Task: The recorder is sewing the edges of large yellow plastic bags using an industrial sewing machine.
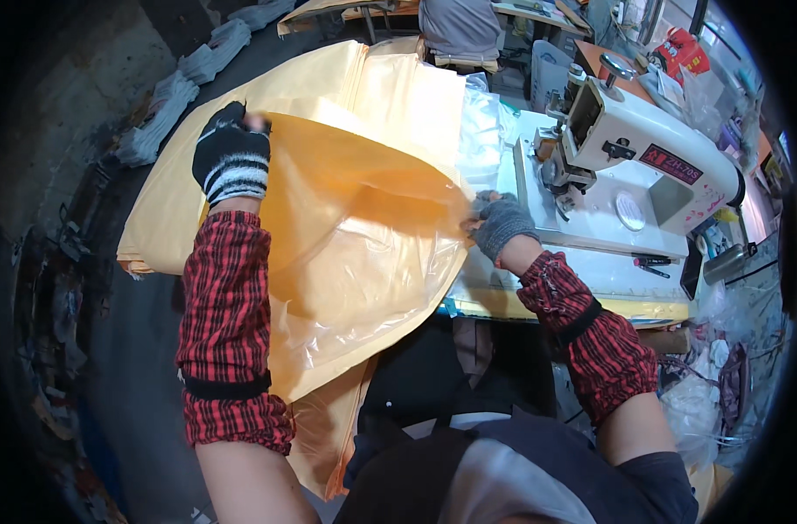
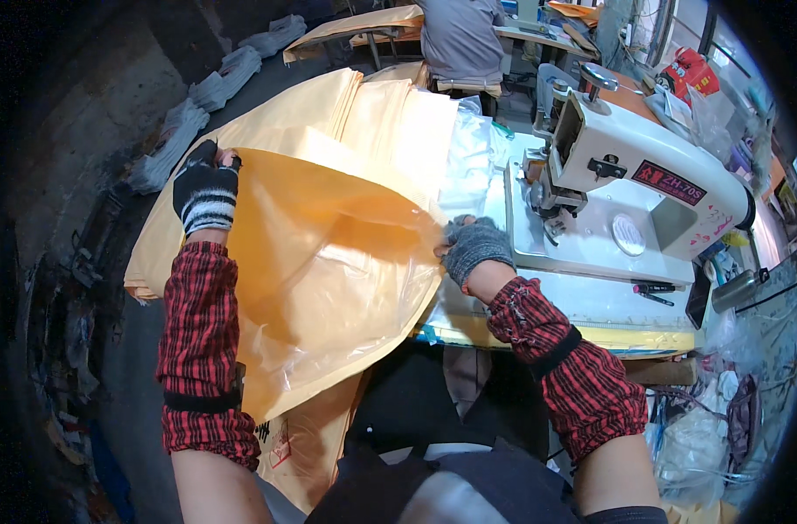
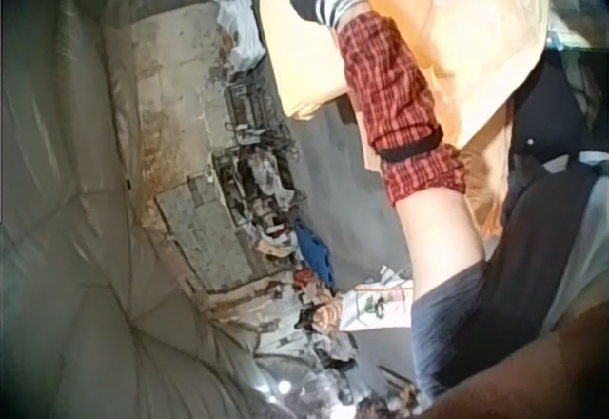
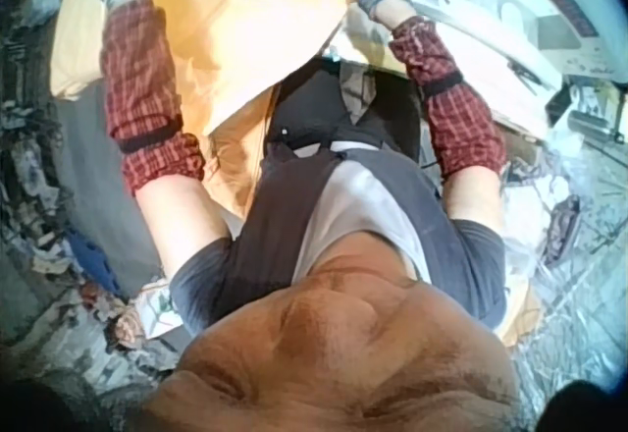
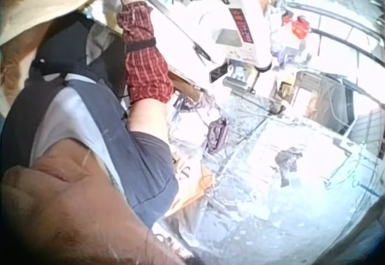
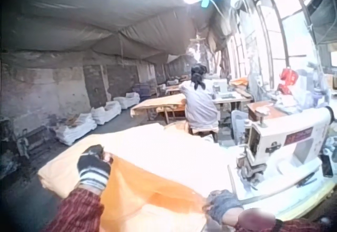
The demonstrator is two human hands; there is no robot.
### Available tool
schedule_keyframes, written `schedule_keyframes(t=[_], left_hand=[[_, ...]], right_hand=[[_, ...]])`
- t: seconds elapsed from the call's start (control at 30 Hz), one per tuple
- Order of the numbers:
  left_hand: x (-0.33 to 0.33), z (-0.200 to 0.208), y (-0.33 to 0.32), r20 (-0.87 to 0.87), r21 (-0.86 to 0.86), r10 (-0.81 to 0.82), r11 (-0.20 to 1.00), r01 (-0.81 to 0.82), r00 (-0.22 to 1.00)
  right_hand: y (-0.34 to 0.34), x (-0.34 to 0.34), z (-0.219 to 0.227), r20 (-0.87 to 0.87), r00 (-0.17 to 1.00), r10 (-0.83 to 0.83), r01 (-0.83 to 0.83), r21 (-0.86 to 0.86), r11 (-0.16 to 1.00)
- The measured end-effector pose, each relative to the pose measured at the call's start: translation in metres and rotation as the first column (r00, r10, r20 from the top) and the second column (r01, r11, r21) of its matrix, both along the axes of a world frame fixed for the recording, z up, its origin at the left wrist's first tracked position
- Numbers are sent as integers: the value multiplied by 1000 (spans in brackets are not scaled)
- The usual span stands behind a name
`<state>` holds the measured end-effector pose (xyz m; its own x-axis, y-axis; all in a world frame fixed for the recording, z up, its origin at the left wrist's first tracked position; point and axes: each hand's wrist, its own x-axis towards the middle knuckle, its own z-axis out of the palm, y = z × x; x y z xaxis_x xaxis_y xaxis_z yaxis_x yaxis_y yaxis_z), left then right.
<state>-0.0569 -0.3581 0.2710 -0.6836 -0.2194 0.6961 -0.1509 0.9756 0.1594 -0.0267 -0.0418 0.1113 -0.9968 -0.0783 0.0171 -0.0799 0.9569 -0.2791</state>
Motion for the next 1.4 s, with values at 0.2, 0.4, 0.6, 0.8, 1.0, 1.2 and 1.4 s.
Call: schedule_keyframes(t=[0.2, 0.4, 0.6, 0.8, 1.0, 1.2, 1.4], left_hand=[[-8, -7, -13, 50, 1, 43, 999, -43, 998], [-12, -16, -17, -11, -3, 1, 1000, -1, 1000], [-11, -24, -29, -162, -96, -65, 994, 50, 985], [-7, -17, -22, -174, -65, -102, 994, 92, 979], [-3, -12, -28, -171, -183, -171, 973, 140, 970], [16, 1, -43, -95, -428, -291, 875, 225, 952], [54, -7, -50, -101, -532, -279, 826, 185, 955]], right_hand=[[2, 26, 30, 116, 873, 474, -21, -961, 275], [-3, 41, 41, -97, 952, 292, -301, -482, 823], [-6, 43, 77, -556, 828, 74, -329, -374, 867], [-33, 26, 107, -664, 747, 14, -239, -249, 939], [-8, -36, 51, -311, 949, -42, -76, -357, 931], [6, -53, -3, -467, 882, 61, -297, -452, 841], [40, -63, -12, -644, 755, 128, -455, -373, 809]])
